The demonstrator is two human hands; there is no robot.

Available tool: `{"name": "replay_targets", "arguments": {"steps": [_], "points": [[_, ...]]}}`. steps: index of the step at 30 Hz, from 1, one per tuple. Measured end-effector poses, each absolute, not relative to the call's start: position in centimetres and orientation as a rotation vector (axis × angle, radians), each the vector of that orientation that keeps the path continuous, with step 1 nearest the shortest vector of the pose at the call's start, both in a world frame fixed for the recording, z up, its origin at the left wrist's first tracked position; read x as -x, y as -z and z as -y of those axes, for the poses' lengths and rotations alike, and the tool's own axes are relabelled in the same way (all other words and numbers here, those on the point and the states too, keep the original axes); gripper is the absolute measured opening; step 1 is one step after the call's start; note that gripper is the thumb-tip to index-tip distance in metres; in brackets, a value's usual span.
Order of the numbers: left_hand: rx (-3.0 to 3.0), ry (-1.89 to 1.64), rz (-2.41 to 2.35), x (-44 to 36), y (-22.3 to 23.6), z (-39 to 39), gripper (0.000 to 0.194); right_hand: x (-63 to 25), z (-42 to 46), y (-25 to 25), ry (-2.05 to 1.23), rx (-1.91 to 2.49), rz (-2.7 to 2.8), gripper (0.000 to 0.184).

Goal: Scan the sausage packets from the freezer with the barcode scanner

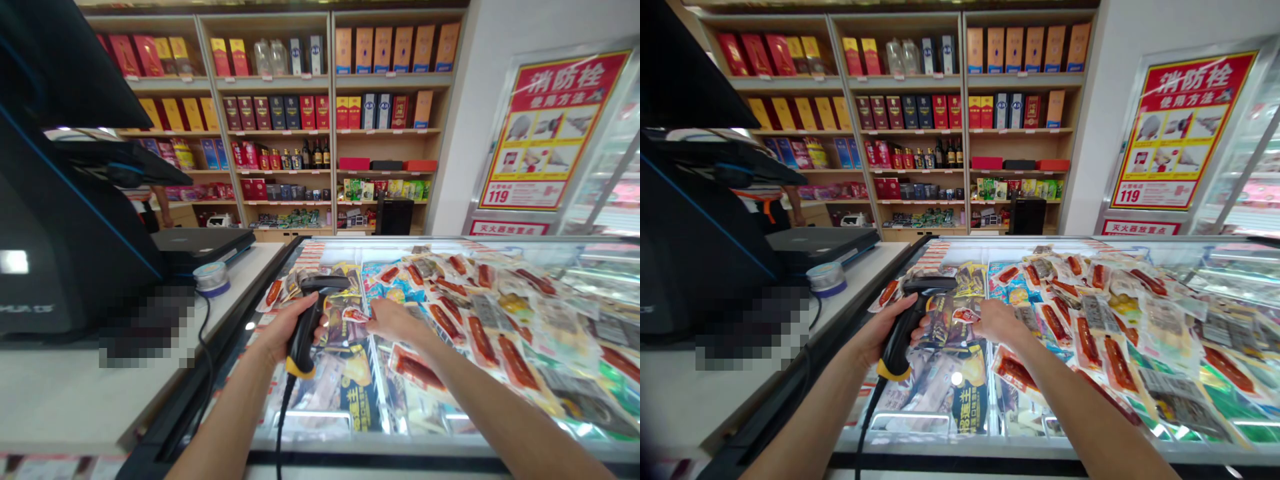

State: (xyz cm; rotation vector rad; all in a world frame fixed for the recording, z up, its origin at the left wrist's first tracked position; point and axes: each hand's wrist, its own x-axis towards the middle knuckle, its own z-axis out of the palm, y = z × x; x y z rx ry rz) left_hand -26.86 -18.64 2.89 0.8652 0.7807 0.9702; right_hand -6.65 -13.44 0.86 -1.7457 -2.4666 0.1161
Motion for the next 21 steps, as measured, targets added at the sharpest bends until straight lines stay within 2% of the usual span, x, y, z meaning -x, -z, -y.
{"name": "replay_targets", "arguments": {"steps": [5, 8, 11, 17, 21], "points": [[-0.824, -1.014, -0.756, 26.9, -3.3, 18.7, 0.027, 6.2, 12.7, -0.5, -0.094, 1.617, 2.232, 0.016], [-0.792, -1.111, -0.766, 26.5, -3.3, 18.5, 0.027, 6.4, 12.2, -0.2, -0.214, 1.553, 2.038, 0.014], [-0.752, -1.215, -0.850, 26.0, -3.2, 18.3, 0.028, 7.8, 13.0, 0.1, -0.564, 1.395, 1.944, 0.012], [-0.737, -1.305, -0.889, 25.8, -2.5, 17.9, 0.030, 10.4, 15.8, 0.5, -1.514, 0.857, 1.646, 0.013], [-0.704, -1.215, -0.877, 26.0, -2.1, 17.9, 0.035, 10.4, 16.5, 0.2, -1.757, 0.669, 1.518, 0.021]]}}
